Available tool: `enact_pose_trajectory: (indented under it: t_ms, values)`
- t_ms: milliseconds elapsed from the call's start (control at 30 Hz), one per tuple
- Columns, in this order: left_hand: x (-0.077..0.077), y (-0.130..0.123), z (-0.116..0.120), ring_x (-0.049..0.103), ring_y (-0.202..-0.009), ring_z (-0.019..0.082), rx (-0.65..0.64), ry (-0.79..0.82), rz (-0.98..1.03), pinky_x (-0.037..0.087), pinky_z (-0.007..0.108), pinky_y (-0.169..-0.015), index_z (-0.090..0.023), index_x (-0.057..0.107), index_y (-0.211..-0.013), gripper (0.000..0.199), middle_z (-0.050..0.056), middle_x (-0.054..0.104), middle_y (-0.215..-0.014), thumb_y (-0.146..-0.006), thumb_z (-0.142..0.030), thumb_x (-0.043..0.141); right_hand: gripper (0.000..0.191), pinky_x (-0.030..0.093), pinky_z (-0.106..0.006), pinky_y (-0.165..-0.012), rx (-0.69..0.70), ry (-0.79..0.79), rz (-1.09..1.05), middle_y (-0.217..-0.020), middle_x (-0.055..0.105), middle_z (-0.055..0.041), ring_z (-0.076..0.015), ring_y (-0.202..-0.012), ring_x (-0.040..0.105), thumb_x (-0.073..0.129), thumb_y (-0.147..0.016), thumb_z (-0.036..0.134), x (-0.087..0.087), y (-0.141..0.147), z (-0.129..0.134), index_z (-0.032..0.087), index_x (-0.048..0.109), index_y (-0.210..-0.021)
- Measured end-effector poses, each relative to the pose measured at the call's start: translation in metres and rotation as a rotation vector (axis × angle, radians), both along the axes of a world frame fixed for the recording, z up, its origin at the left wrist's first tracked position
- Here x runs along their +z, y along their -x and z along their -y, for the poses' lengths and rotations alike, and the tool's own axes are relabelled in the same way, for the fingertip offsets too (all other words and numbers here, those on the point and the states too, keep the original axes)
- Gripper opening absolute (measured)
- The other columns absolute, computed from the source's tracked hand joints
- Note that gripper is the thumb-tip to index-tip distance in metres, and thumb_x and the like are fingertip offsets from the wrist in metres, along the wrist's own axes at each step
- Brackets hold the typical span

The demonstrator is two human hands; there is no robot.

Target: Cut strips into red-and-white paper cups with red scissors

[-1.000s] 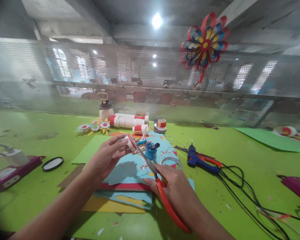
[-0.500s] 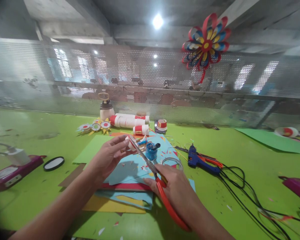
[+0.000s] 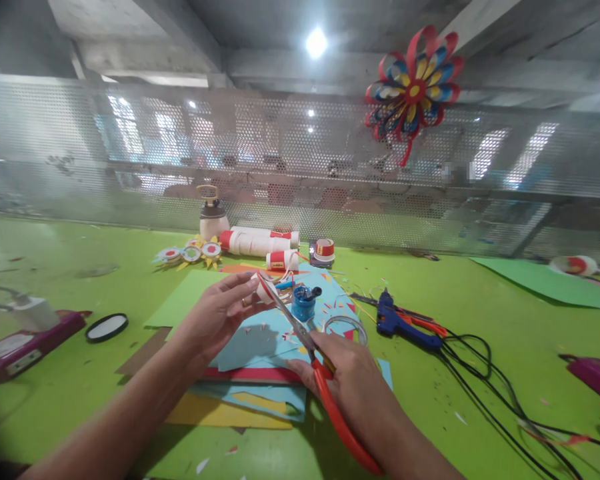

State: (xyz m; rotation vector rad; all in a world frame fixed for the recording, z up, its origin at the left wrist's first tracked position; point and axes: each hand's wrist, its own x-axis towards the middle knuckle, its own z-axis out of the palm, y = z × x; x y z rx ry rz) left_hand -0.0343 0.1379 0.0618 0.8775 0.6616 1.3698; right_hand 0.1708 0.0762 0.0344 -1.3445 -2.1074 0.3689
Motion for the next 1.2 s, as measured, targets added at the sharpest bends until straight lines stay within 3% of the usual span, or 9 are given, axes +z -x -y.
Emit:
enact_pose_trajectory:
  t_ms: [200,533,1200]
  values:
    - [-0.0011,0.0013,-0.001,0.068,-0.08,0.021,-0.026,-0.021,0.019,0.056,0.041,-0.08,-0.009,0.062,-0.092,0.015,0.013,0.071,-0.092,-0.08,-0.017,0.065,0.035,0.049,-0.034,-0.075,-0.028,-0.013,0.002,-0.096,0.073,-0.0075,-0.0222,-0.081,0.065,0.056,-0.087,0.046,0.0005,0.0002,-0.001,0.019,0.069,-0.106]
    - [-0.0032,-0.001,-0.0042,0.068,-0.074,0.019,0.021,-0.012,0.036,0.055,0.038,-0.078,-0.011,0.061,-0.088,0.024,0.009,0.071,-0.083,-0.069,-0.015,0.075,0.033,0.05,-0.032,-0.073,-0.018,-0.018,0.005,-0.096,0.073,-0.0072,-0.0212,-0.081,0.066,0.057,-0.087,0.044,0.0017,0.0,-0.0024,0.02,0.069,-0.106]
    - [-0.0015,-0.0023,-0.0007,0.067,-0.07,0.017,0.025,0.012,0.053,0.056,0.039,-0.078,-0.011,0.063,-0.088,0.02,0.008,0.071,-0.082,-0.071,-0.014,0.074,0.035,0.049,-0.03,-0.068,-0.029,-0.042,0.026,-0.088,0.073,-0.0061,-0.0201,-0.074,0.065,0.054,-0.089,0.046,-0.0017,0.002,-0.0015,0.018,0.069,-0.103]
